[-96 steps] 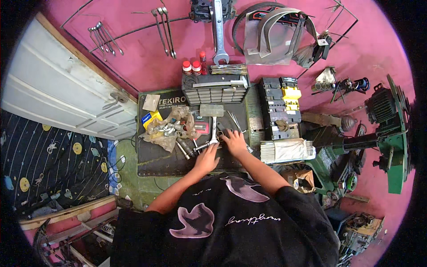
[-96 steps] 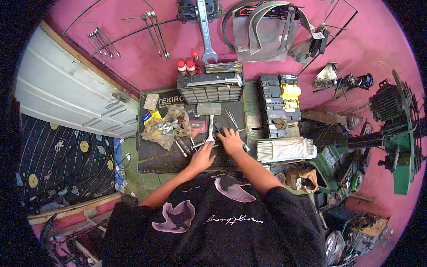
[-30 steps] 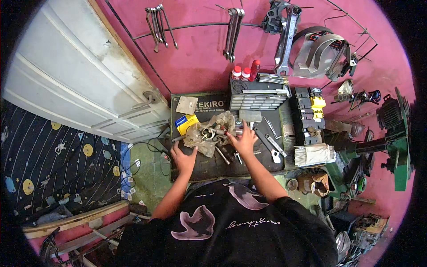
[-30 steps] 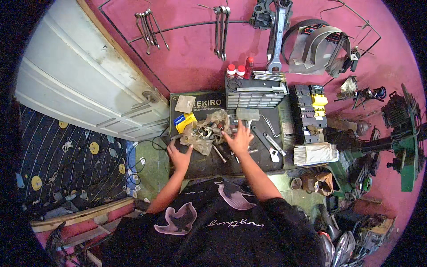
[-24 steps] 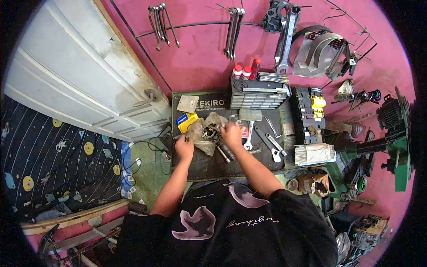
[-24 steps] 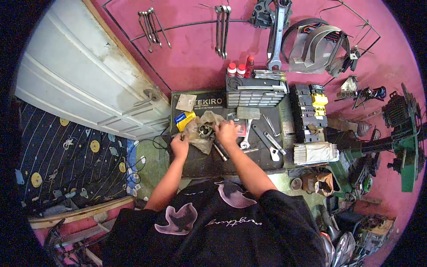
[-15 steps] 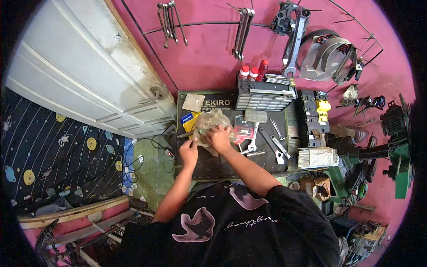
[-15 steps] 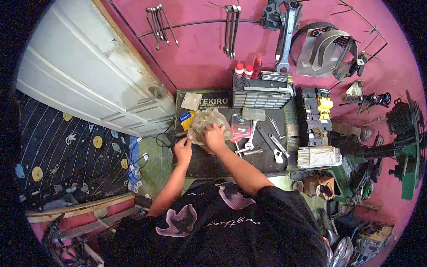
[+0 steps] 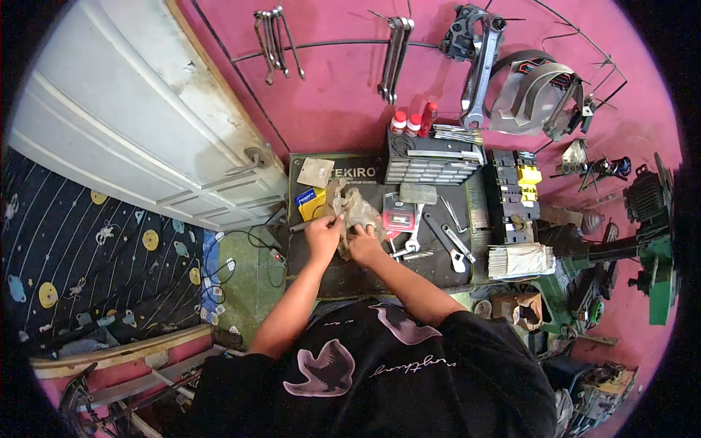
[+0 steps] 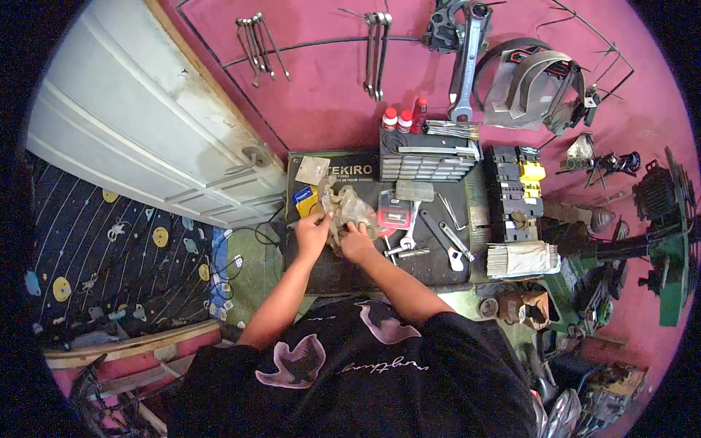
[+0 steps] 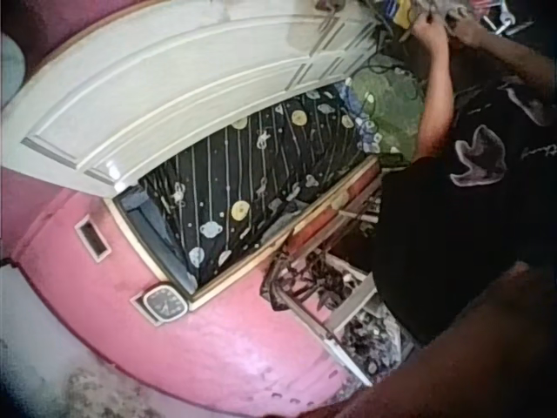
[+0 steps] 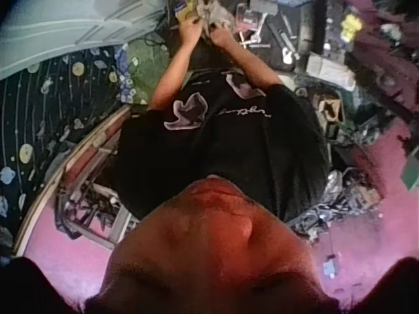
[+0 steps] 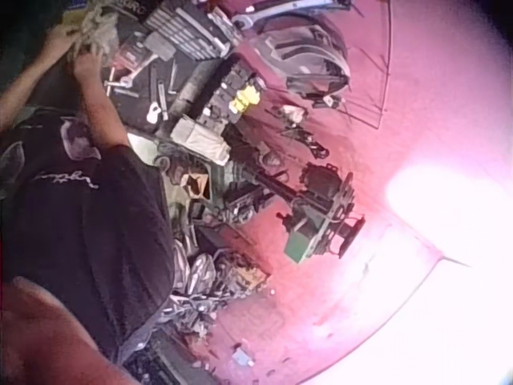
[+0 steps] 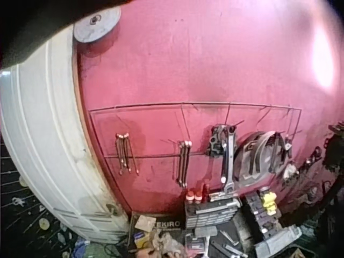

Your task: The person organizes various hand tools on a workbench and a wall-mounted rack. They pick up wrenches, sockets, and other metal tools, wipe them with a cloth, and hang them on hooks or place them in designated spots. The person also handles a digital caliper and a small box, arranging them neatly on the table.

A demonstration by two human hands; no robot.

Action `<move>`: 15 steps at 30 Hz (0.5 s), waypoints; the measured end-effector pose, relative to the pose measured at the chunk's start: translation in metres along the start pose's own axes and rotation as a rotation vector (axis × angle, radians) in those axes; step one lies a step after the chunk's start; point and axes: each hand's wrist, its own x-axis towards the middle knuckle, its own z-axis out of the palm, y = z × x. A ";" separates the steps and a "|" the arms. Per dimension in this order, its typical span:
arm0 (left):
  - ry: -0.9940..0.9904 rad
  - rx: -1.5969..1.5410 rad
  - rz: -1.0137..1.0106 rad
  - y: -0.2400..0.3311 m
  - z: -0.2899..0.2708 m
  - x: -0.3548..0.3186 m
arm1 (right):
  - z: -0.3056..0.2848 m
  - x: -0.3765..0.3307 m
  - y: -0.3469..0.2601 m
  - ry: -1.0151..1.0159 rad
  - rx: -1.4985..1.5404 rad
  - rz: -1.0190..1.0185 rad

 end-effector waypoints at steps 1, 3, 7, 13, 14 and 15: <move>-0.038 0.023 0.018 0.007 0.006 0.007 | 0.000 -0.005 0.004 -0.019 0.012 -0.009; -0.140 0.083 0.010 0.021 0.021 0.022 | -0.002 -0.019 0.006 -0.038 0.024 0.011; -0.237 0.255 0.010 0.024 0.073 0.044 | 0.015 -0.037 0.017 0.127 0.151 0.083; -0.324 0.589 0.215 0.016 0.125 0.051 | 0.026 -0.052 0.026 0.536 0.427 0.411; -0.315 0.651 0.269 0.010 0.132 0.051 | 0.022 -0.055 0.027 0.576 0.455 0.451; -0.331 0.705 0.297 0.005 0.138 0.051 | 0.017 -0.057 0.029 0.615 0.483 0.488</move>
